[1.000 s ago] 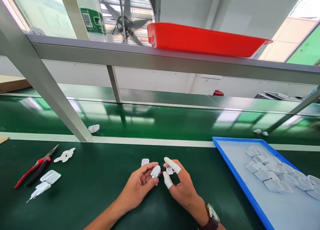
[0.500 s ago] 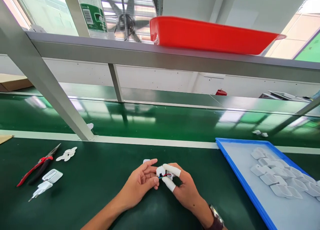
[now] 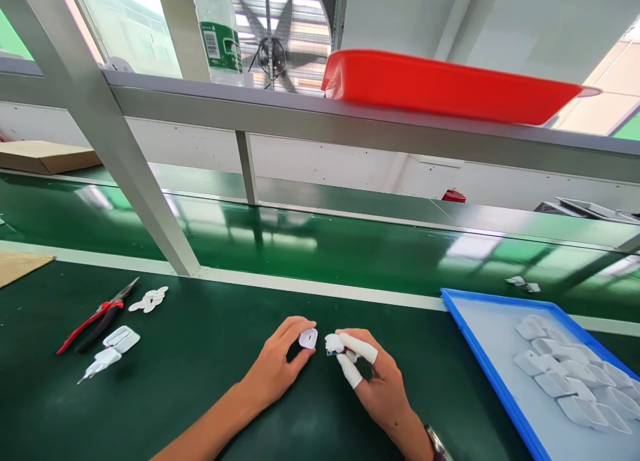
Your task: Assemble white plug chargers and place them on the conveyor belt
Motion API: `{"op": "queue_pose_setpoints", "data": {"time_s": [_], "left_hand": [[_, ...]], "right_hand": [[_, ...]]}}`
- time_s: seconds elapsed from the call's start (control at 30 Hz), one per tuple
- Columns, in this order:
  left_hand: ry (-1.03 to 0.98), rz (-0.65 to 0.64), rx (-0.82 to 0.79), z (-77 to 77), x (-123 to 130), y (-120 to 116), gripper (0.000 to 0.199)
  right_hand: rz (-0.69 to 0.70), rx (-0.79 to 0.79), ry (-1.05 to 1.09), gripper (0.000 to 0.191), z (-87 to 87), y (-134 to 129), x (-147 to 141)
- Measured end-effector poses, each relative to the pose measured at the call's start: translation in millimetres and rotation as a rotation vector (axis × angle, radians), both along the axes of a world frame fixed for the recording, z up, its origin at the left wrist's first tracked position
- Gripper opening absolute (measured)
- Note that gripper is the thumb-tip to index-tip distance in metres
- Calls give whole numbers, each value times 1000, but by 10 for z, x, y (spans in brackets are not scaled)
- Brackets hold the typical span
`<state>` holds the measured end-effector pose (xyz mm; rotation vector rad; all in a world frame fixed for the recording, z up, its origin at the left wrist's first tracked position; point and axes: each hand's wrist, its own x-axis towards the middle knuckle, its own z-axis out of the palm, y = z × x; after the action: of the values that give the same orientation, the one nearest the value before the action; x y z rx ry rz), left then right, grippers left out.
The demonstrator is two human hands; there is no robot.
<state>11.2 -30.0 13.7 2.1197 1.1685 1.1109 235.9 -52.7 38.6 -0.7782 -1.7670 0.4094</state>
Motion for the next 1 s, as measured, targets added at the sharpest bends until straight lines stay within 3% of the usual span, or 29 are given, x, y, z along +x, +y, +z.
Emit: {"op": "queue_pose_setpoints", "data": {"time_s": [0.1, 0.23, 0.33, 1.0], "left_hand": [[-36, -21, 72, 50, 45, -58, 44], [-70, -90, 206, 84, 81, -86, 31], [-89, -120, 260, 96, 101, -95, 33], [-172, -141, 349, 215, 152, -130, 33]], "right_hand": [[-2, 52, -21, 46, -15, -21, -7], [13, 117, -44, 52, -24, -62, -16], [2, 148, -86, 53, -11, -87, -19], [-78, 63, -285, 51, -171, -206, 36]]}}
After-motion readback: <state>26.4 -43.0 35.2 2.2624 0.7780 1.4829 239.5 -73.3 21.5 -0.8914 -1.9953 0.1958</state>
